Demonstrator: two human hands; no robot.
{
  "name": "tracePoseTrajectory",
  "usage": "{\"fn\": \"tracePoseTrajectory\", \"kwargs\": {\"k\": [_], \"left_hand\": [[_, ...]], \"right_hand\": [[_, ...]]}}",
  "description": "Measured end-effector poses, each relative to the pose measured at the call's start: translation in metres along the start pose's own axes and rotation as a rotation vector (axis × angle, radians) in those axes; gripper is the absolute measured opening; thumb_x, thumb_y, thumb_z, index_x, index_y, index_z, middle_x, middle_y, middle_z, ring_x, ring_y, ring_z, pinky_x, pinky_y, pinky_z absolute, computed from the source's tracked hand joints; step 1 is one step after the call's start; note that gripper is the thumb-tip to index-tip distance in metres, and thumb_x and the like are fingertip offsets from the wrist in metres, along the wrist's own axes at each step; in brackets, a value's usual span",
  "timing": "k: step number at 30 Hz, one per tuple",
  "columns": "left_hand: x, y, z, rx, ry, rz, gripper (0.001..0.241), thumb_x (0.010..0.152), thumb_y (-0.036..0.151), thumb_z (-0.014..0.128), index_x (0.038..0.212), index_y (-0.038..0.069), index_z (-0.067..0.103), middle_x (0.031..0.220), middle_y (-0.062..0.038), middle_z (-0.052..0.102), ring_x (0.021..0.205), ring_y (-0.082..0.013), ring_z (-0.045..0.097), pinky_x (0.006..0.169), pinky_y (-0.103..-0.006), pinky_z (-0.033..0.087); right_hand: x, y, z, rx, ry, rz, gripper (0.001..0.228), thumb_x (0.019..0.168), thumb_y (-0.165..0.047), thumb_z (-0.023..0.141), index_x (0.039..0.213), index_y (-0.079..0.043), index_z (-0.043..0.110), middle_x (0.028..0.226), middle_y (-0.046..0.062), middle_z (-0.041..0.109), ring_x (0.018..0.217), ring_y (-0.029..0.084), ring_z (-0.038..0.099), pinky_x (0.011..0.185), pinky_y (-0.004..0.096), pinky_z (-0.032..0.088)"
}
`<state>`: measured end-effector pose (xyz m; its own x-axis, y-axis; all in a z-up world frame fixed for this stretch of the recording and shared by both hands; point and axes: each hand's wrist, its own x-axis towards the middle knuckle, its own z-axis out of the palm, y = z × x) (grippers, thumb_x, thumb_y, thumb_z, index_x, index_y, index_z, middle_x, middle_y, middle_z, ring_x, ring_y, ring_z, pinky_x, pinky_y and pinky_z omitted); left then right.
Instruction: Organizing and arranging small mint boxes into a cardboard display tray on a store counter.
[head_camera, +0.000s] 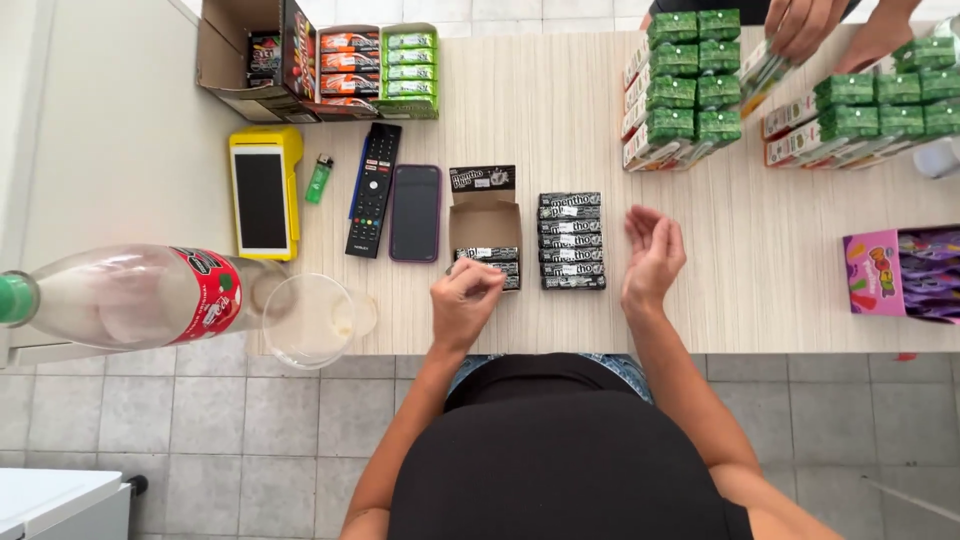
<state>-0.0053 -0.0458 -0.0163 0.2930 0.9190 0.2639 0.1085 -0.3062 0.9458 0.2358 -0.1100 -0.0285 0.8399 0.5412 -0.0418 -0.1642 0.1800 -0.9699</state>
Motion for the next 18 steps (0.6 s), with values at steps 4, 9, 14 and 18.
{"fn": "tracePoseTrajectory", "kwargs": {"k": [4, 9, 14, 18], "left_hand": [[0.01, 0.047, 0.035, 0.039, -0.045, 0.107, 0.017, 0.093, 0.001, 0.069, 0.104, 0.011, 0.077, 0.098, -0.01, 0.077, 0.095, -0.0284, 0.075, 0.079, -0.0373, 0.062], [0.043, 0.065, 0.074, -0.217, -0.284, -0.042, 0.041, 0.105, 0.012, 0.056, 0.142, -0.004, 0.054, 0.139, -0.033, 0.059, 0.137, -0.0471, 0.051, 0.116, -0.0566, 0.041], [0.048, 0.024, 0.102, 0.004, -0.357, -0.275, 0.088, 0.101, 0.059, 0.036, 0.162, 0.005, 0.002, 0.172, -0.017, -0.006, 0.16, -0.0316, -0.011, 0.129, -0.0544, 0.002], [0.051, 0.023, 0.106, 0.052, -0.4, -0.39, 0.098, 0.095, 0.068, 0.03, 0.161, 0.004, -0.005, 0.17, -0.019, -0.018, 0.159, -0.0344, -0.015, 0.127, -0.0529, 0.002]], "right_hand": [[0.018, 0.023, 0.0, 0.026, -0.055, -0.01, 0.029, 0.113, -0.028, 0.042, 0.122, -0.006, 0.06, 0.119, 0.012, 0.065, 0.116, 0.021, 0.065, 0.102, 0.033, 0.055], [0.033, 0.044, 0.015, 0.001, -0.122, -0.087, 0.041, 0.115, -0.036, 0.038, 0.132, -0.004, 0.058, 0.13, 0.016, 0.06, 0.129, 0.029, 0.057, 0.112, 0.044, 0.045], [0.024, 0.01, 0.031, -0.021, -0.19, -0.03, 0.048, 0.108, -0.038, 0.038, 0.129, -0.004, 0.063, 0.134, 0.015, 0.066, 0.131, 0.028, 0.06, 0.114, 0.038, 0.048], [0.022, 0.008, 0.028, -0.087, -0.304, -0.017, 0.054, 0.109, -0.043, 0.036, 0.135, -0.002, 0.059, 0.141, 0.017, 0.062, 0.136, 0.028, 0.057, 0.118, 0.037, 0.044]]}}
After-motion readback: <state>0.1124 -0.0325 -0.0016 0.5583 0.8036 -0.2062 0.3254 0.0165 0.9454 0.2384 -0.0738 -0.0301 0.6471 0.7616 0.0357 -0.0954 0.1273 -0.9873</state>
